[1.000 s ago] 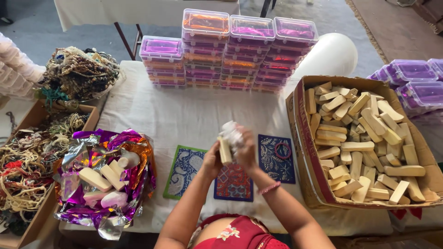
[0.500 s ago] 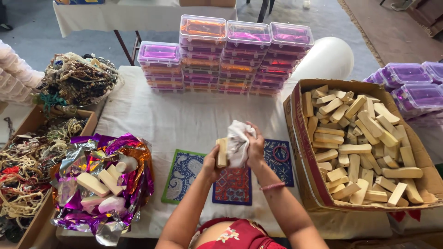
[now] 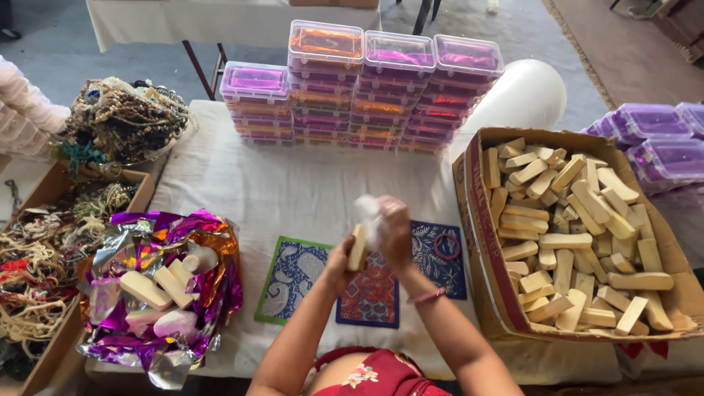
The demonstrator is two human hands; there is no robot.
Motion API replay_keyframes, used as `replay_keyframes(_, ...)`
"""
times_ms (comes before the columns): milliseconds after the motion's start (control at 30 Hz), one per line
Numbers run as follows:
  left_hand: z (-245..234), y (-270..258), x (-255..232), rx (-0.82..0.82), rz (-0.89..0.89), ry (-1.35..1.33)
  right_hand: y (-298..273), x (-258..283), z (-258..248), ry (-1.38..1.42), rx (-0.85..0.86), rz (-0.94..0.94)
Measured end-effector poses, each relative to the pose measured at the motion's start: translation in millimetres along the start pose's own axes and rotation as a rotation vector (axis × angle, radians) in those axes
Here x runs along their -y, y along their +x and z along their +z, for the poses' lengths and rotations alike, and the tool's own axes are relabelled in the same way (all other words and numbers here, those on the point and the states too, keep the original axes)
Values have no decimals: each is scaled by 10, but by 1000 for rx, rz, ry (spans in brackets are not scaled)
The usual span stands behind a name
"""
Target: Cleaning and wiping wooden blocks before wrapping them.
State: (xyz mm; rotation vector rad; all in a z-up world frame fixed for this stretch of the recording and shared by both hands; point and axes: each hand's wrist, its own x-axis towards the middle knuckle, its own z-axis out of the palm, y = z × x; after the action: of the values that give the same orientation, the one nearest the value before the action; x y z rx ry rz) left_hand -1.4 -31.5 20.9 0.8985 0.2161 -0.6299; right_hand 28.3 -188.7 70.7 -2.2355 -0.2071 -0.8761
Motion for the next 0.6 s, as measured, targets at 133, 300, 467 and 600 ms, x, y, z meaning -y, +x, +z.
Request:
replay_keyframes(133,-28,-15,15,-7,41,-245,-97,1194,-371,-105,89,-421)
replay_keyframes(300,64,-136,-32,-16,23,-250,72,738,-151,-159,139,-253)
replay_keyframes(467,12,-209,-96,38,53,-52,112,-83,28,19,149,223)
replay_keyframes(600,178,-310,-229,-11,70,-270,-126,655,-160,-7,57,-285)
